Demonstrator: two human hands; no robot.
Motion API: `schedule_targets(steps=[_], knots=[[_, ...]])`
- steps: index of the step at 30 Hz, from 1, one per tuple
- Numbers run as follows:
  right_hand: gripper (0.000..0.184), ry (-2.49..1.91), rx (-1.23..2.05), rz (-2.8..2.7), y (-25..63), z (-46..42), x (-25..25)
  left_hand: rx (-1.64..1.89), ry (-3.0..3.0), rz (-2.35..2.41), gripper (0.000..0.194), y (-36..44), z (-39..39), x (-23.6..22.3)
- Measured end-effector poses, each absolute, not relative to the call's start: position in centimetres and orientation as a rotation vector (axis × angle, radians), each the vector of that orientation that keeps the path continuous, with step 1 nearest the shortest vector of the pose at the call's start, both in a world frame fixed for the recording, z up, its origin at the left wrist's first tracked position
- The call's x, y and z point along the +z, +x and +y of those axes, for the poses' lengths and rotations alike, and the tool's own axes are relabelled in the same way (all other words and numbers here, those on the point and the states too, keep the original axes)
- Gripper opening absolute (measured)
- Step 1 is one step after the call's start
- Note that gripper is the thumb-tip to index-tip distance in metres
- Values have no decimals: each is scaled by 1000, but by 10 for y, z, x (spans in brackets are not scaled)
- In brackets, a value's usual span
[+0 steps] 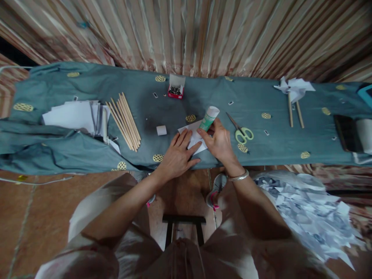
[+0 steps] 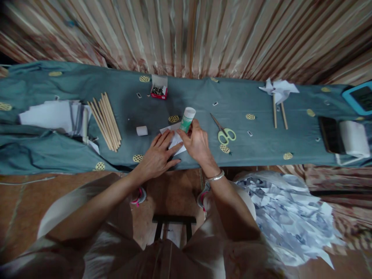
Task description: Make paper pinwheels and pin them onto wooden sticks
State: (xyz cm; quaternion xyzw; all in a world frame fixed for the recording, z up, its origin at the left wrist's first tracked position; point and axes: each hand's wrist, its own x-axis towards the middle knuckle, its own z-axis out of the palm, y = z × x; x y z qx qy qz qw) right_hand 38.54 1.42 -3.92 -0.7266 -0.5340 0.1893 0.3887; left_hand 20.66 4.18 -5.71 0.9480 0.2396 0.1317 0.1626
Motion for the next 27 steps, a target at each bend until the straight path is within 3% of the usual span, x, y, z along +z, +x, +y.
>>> schedule_targets(steps=[27], knots=[[46,-1838,365,-1617,377,12,-43,424,2657,645,55,206,43,-59]])
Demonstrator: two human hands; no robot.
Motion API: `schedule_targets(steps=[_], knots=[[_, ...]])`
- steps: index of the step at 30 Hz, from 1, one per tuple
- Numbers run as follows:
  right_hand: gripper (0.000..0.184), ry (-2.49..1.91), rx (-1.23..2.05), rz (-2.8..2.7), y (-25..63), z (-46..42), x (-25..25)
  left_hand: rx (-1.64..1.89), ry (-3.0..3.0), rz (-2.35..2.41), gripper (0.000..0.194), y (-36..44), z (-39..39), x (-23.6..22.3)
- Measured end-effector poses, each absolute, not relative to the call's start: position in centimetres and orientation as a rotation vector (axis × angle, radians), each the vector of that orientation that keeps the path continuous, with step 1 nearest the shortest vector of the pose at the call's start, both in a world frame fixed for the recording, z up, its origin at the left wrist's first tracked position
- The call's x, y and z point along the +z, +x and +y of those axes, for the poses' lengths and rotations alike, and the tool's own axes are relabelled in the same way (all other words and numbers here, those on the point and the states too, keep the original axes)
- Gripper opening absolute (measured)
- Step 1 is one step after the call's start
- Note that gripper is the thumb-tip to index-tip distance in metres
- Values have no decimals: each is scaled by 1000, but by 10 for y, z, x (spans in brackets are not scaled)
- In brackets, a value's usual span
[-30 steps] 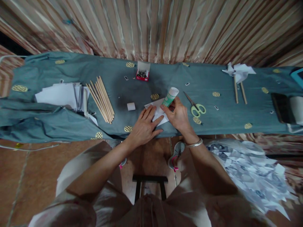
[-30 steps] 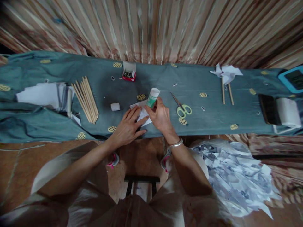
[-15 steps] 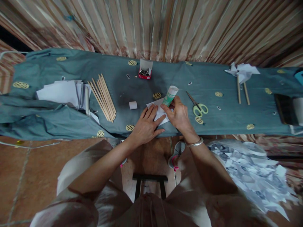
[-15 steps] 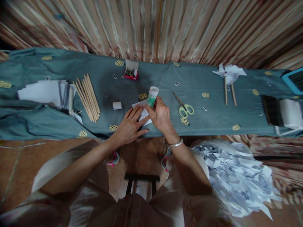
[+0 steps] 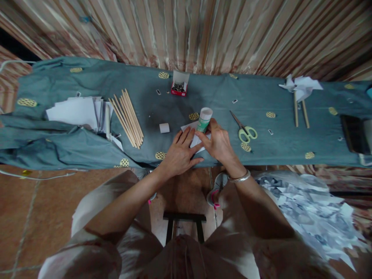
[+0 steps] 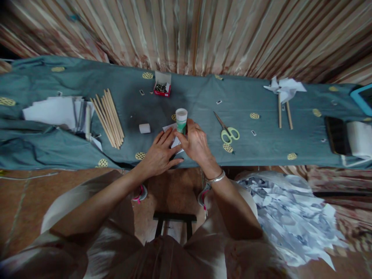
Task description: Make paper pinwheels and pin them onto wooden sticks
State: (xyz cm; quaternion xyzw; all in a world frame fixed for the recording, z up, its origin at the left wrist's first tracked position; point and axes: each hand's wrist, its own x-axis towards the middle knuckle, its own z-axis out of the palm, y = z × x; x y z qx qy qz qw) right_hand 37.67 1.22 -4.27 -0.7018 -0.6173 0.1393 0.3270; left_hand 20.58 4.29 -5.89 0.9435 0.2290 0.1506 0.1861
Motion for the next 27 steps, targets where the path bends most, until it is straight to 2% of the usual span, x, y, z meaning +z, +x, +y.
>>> schedule_targets(steps=[11,27], knots=[[51,-1807,287,-1710,378,3,-42,420,2678,643,56,205,44,-63],[43,-1725,102,-1777,387,-3,-48,396,2742,648,61,204,44,-61]])
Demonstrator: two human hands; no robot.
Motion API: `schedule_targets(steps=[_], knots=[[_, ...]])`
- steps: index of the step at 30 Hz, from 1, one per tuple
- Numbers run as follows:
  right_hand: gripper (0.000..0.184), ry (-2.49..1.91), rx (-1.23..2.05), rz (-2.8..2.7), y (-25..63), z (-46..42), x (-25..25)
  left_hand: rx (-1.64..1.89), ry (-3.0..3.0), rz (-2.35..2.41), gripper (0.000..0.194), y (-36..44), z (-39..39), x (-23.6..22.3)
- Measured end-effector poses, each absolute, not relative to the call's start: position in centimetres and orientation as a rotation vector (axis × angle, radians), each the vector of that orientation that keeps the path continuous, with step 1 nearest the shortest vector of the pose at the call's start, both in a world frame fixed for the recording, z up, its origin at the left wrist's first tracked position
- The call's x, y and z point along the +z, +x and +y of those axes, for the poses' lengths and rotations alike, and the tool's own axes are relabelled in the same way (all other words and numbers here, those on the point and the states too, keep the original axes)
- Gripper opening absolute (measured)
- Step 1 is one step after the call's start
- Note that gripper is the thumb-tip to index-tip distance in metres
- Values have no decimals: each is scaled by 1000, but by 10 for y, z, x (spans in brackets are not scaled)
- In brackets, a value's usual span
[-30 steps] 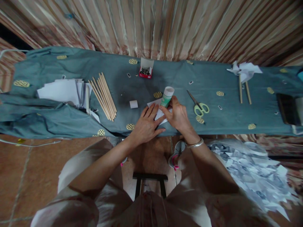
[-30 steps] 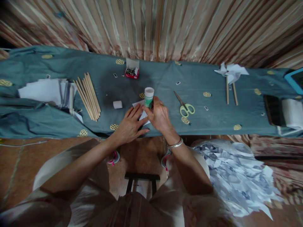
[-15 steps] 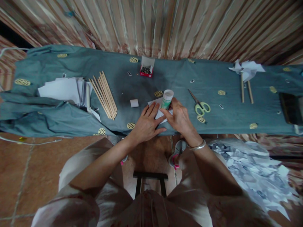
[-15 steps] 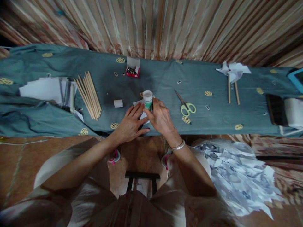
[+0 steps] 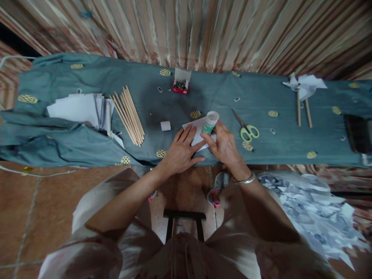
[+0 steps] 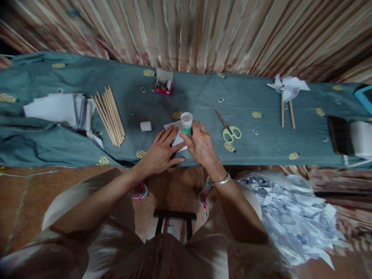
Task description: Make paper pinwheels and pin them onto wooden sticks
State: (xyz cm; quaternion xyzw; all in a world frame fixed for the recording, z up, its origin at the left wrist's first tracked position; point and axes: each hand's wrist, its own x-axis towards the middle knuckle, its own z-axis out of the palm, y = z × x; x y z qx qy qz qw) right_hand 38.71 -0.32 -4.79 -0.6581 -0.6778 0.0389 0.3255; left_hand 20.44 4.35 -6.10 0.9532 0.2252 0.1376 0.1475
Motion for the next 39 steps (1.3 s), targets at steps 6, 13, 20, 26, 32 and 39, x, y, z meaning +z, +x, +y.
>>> schedule_targets(steps=[6,13,20,26,32,39], knots=[[43,-1757,85,-1755,390,-1,-50,390,2739,646,61,204,44,-60],[41,-1761,93,-1726,391,1,-52,368,2748,663,61,205,43,-60],[34,-1771,126,-1689,392,5,-53,369,2744,669,60,205,43,-59],[34,-1773,140,-1651,392,11,-55,341,2761,661,62,206,43,-59],[41,-1779,176,-1626,389,14,-55,364,2753,656,62,205,43,-60],[45,-1778,182,-1644,385,15,-53,380,2736,646,61,206,43,-59]])
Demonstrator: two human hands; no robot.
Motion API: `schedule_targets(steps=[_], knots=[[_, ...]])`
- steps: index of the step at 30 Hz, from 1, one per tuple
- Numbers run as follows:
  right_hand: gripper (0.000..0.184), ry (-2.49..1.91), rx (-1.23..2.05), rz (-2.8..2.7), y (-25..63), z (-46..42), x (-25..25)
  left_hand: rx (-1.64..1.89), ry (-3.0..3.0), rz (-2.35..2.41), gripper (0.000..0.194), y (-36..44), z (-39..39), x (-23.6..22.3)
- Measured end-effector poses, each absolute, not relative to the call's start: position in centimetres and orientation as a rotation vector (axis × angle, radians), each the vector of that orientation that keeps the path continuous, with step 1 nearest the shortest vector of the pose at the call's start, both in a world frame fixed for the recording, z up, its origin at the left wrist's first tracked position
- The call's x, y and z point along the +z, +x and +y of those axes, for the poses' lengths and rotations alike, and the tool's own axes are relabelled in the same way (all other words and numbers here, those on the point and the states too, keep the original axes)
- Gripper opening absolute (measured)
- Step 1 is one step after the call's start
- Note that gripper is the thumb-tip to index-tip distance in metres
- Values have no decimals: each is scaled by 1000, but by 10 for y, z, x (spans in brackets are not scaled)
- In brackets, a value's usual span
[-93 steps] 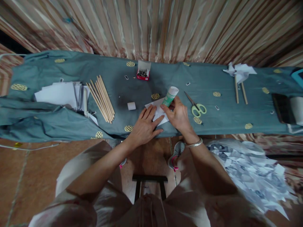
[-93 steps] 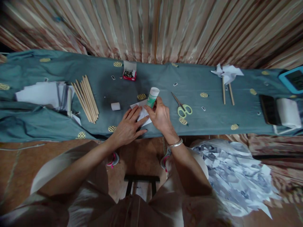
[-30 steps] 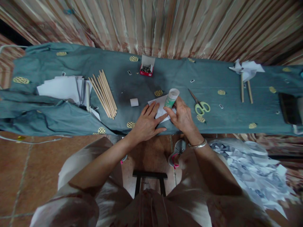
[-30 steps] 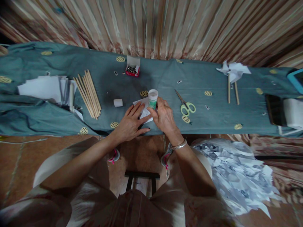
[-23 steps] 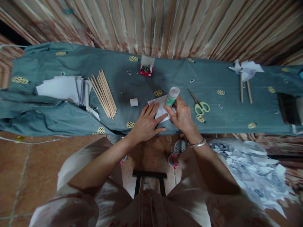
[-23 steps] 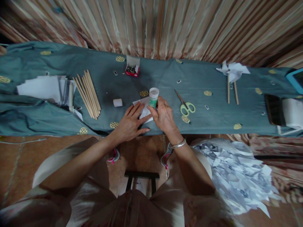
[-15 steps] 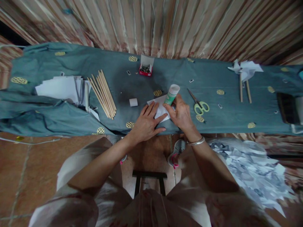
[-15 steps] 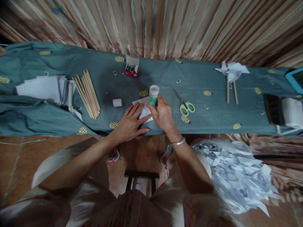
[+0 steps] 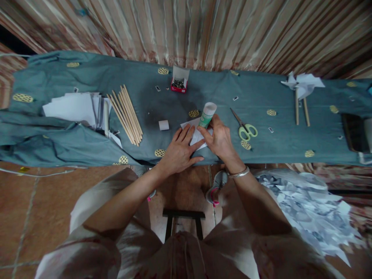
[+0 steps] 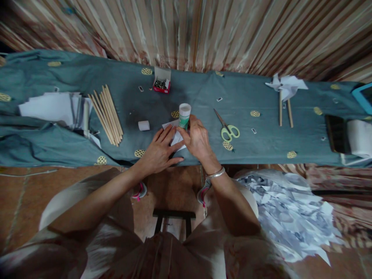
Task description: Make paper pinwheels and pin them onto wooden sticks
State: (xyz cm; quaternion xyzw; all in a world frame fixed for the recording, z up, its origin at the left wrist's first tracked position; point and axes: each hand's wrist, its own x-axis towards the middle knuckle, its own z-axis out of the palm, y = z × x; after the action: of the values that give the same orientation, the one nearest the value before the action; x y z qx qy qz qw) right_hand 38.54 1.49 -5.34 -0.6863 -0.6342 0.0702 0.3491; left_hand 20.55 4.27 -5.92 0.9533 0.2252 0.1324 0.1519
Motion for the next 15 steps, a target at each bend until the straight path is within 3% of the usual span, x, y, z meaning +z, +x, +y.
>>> schedule_targets(steps=[15], knots=[[46,-1727,140,-1778,380,7,-52,390,2750,659,58,205,42,-62]])
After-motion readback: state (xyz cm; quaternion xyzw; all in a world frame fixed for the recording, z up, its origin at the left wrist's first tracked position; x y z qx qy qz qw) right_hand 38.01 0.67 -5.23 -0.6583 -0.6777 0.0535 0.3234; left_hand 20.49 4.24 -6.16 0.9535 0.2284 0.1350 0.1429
